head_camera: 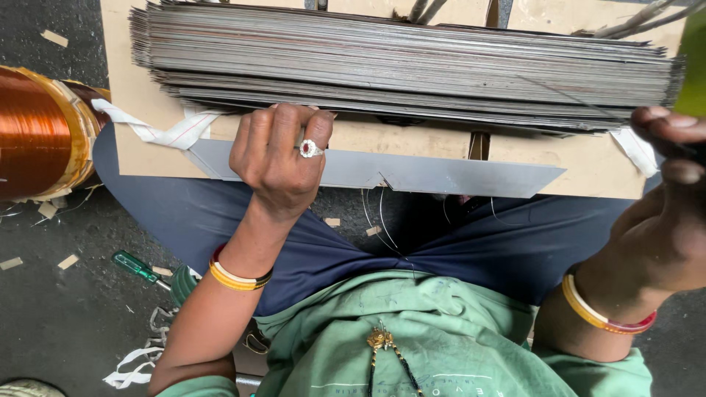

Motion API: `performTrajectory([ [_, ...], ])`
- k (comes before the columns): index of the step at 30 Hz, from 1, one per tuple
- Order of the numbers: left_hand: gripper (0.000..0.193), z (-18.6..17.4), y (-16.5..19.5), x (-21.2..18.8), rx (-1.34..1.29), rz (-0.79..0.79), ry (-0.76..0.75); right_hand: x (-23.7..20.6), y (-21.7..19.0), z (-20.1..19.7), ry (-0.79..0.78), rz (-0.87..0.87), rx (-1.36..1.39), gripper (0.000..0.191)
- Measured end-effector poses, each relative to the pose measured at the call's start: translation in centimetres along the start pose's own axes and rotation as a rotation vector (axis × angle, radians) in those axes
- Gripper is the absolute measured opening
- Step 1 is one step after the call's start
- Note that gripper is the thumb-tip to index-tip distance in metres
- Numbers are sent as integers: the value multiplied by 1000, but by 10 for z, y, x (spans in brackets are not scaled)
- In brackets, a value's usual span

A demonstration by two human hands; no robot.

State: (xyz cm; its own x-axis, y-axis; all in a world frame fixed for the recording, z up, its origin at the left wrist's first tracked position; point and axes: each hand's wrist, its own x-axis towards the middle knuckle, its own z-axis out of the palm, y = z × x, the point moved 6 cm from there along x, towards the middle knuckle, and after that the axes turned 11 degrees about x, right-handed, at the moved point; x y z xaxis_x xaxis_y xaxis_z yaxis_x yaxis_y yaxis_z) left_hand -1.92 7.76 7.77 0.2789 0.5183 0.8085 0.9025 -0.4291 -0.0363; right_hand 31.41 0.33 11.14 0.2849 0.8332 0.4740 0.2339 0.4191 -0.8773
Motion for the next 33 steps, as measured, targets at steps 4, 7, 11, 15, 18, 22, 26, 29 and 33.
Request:
performTrajectory([
  [4, 16, 1, 1, 0, 39, 4, -3, 15, 1, 5, -100, 10, 13, 13],
  [7, 18, 3, 3, 0, 51, 10, -27, 31, -1, 22, -199, 3, 51, 16],
  [11, 15, -2, 2, 2, 44, -7, 7, 63, 12, 68, -377, 3, 138, 20],
  [15, 13, -10, 5, 1, 0, 15, -40, 61, 4, 94, -491, -71, 102, 26],
  [18, 18, -22, 10, -3, -39, 29, -76, 31, -21, 88, -292, -259, -247, 34],
  [22, 32, -28, 24, -11, -267, 38, -202, -19, -30, 104, -336, -226, -518, 37],
  [26, 51, -14, 30, -20, -488, -49, -464, -46, -4, 137, -573, -53, -487, 51],
  [29, 49, -5, 28, -22, -479, -86, -535, -45, 5, 144, -548, -33, -494, 48],
  [33, 49, -1, 29, -23, -500, -98, -576, -40, 9, 143, -554, 6, -460, 44],
])
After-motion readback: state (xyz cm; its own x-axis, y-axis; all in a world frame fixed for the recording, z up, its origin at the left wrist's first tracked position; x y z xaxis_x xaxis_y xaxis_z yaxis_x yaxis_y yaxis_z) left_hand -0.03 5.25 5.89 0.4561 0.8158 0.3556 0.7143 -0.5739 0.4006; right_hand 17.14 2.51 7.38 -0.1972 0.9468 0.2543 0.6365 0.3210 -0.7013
